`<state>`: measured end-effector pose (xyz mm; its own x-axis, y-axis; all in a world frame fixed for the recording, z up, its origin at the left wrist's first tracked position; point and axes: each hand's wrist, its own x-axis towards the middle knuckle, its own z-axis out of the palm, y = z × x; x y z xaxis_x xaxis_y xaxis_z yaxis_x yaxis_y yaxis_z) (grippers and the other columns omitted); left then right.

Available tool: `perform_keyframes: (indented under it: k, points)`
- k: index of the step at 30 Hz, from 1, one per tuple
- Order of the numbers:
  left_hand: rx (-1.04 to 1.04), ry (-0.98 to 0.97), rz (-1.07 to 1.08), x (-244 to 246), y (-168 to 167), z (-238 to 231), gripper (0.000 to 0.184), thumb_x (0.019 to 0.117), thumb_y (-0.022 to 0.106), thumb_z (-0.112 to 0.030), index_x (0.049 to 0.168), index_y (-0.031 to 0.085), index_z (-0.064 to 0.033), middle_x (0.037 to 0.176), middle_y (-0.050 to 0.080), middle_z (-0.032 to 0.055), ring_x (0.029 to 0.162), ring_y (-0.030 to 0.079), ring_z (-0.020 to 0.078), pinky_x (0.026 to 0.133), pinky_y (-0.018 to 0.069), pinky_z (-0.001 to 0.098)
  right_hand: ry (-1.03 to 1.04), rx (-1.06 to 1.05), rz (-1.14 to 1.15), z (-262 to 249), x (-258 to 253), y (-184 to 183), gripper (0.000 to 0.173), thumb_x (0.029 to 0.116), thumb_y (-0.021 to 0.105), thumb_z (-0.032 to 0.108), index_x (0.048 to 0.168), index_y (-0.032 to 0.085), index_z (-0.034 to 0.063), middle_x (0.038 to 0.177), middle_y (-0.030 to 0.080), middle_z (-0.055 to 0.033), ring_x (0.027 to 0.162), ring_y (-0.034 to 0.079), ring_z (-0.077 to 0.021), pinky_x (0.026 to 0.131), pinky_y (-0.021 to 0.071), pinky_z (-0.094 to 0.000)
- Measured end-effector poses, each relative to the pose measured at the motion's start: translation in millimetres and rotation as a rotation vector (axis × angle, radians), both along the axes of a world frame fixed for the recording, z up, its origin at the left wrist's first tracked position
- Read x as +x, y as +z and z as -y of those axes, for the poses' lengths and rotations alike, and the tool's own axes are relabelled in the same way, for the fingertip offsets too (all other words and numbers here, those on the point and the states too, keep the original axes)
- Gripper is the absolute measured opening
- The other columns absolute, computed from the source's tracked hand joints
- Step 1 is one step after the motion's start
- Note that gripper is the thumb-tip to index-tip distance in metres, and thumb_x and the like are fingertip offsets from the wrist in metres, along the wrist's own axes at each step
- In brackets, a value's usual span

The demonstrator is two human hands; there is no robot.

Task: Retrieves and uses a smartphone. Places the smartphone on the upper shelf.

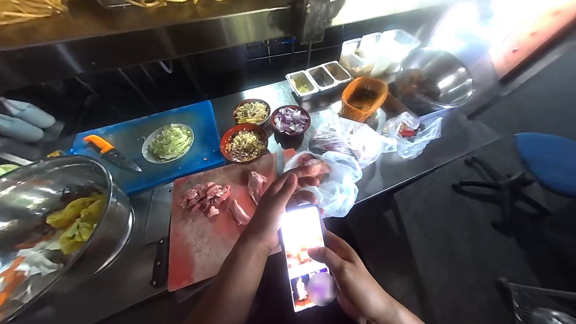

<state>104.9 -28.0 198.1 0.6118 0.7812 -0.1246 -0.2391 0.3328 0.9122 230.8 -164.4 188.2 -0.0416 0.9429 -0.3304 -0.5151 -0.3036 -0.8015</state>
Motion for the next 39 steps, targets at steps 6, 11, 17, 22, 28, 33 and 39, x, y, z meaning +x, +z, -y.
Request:
perform_keyframes:
  k: [6,11,17,22,28,33,39]
  points:
    - [-0.027,0.003,0.014,-4.0,-3.2,-0.6,0.048,0.1093,0.037,-0.047,0.136,0.064,-0.0168,0.120,0.068,0.0093,0.089,0.069,0.0205,0.078,0.0613,0.0374,0.094,0.091,-0.044,4.9,4.3,-10.1,0.053,0.0898,0.051,-0.010,0.141,0.045,-0.0006,0.123,0.068,-0.0136,0.110,0.070,-0.0212,0.096,0.0595,-0.0397]
    - [-0.091,0.010,0.013,-2.3,-5.3,0.3,0.051,0.1103,0.033,-0.047,0.137,0.062,-0.0150,0.119,0.068,0.0109,0.087,0.070,0.0207,0.077,0.0619,0.0383,0.033,-0.036,-0.027,5.0,1.8,-2.6,0.041,0.1029,0.049,0.007,0.143,0.048,0.0011,0.122,0.069,-0.0143,0.107,0.071,-0.0226,0.094,0.0605,-0.0409]
    - [-0.107,0.000,0.031,-2.4,-7.5,-0.3,0.052,0.1106,0.032,-0.047,0.137,0.062,-0.0140,0.121,0.068,0.0102,0.090,0.070,0.0207,0.077,0.0623,0.0383,0.060,0.018,0.044,8.0,4.6,-7.4,0.060,0.0927,0.055,-0.005,0.150,0.038,-0.0002,0.131,0.065,-0.0122,0.115,0.068,-0.0188,0.097,0.0593,-0.0364]
    - [-0.146,0.006,0.052,-0.3,-7.8,0.3,0.051,0.1110,0.031,-0.047,0.136,0.063,-0.0157,0.122,0.068,0.0097,0.088,0.071,0.0202,0.075,0.0625,0.0380,0.082,0.066,0.009,7.8,5.9,-7.9,0.053,0.0942,0.052,-0.007,0.146,0.041,-0.0010,0.126,0.067,-0.0127,0.111,0.070,-0.0196,0.097,0.0593,-0.0378]
    - [-0.147,0.012,0.044,-0.3,-7.0,1.2,0.051,0.1110,0.031,-0.047,0.137,0.062,-0.0152,0.120,0.068,0.0096,0.088,0.071,0.0201,0.075,0.0624,0.0377,0.056,0.001,-0.007,7.1,4.9,-4.9,0.044,0.1012,0.050,0.006,0.144,0.046,0.0013,0.123,0.068,-0.0133,0.108,0.070,-0.0215,0.093,0.0606,-0.0398]
    - [-0.135,-0.002,0.068,-0.9,-8.0,1.5,0.052,0.1114,0.029,-0.046,0.136,0.063,-0.0144,0.119,0.068,0.0101,0.087,0.070,0.0197,0.075,0.0630,0.0373,0.056,0.025,-0.014,7.3,5.2,-6.8,0.046,0.1001,0.048,-0.002,0.146,0.042,-0.0006,0.123,0.068,-0.0125,0.108,0.070,-0.0191,0.095,0.0601,-0.0369]
    - [-0.147,-0.012,0.076,-1.4,-9.4,1.2,0.054,0.1110,0.029,-0.049,0.137,0.062,-0.0145,0.118,0.068,0.0096,0.087,0.071,0.0202,0.076,0.0632,0.0406,0.049,0.003,-0.017,8.1,5.2,-5.2,0.047,0.1001,0.050,0.001,0.146,0.042,-0.0006,0.124,0.068,-0.0134,0.110,0.070,-0.0211,0.096,0.0602,-0.0393]
